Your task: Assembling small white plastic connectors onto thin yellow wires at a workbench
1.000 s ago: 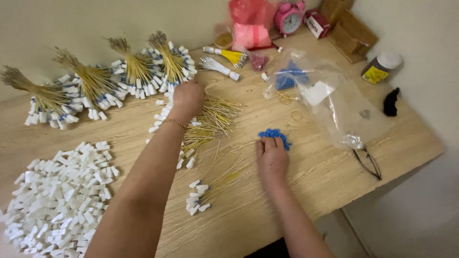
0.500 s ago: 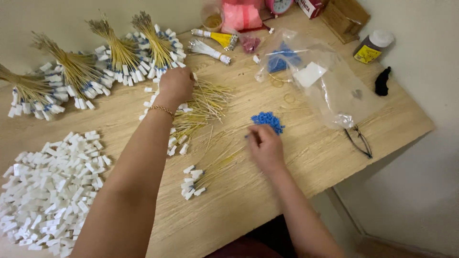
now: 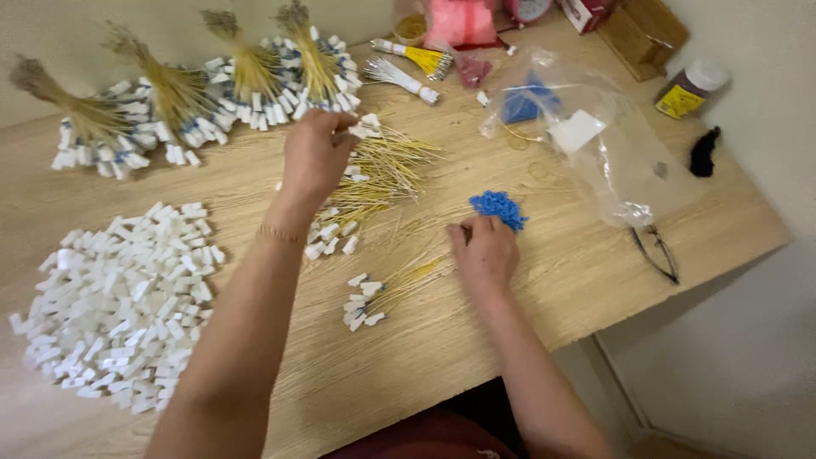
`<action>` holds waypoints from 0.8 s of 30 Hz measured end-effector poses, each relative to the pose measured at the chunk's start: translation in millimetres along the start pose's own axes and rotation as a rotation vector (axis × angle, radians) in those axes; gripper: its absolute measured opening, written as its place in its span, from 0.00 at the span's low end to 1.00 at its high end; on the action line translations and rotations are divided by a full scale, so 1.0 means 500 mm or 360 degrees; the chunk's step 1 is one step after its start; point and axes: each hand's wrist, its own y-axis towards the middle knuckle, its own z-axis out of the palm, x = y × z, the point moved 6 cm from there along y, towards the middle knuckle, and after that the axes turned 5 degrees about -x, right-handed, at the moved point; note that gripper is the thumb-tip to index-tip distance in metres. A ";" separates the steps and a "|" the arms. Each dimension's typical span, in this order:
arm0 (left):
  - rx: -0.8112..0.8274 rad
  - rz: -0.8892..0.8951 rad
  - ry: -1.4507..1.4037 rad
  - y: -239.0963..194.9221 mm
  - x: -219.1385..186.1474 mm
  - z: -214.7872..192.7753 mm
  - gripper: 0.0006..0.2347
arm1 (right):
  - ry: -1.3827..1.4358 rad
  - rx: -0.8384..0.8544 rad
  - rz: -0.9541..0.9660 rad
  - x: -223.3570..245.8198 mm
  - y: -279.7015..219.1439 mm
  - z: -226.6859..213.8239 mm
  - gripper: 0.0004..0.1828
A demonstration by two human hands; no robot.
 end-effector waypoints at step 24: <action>-0.0293 -0.1093 -0.1881 -0.350 -0.150 0.036 0.12 | 0.1831 0.0163 0.0365 0.213 -0.044 -0.148 0.04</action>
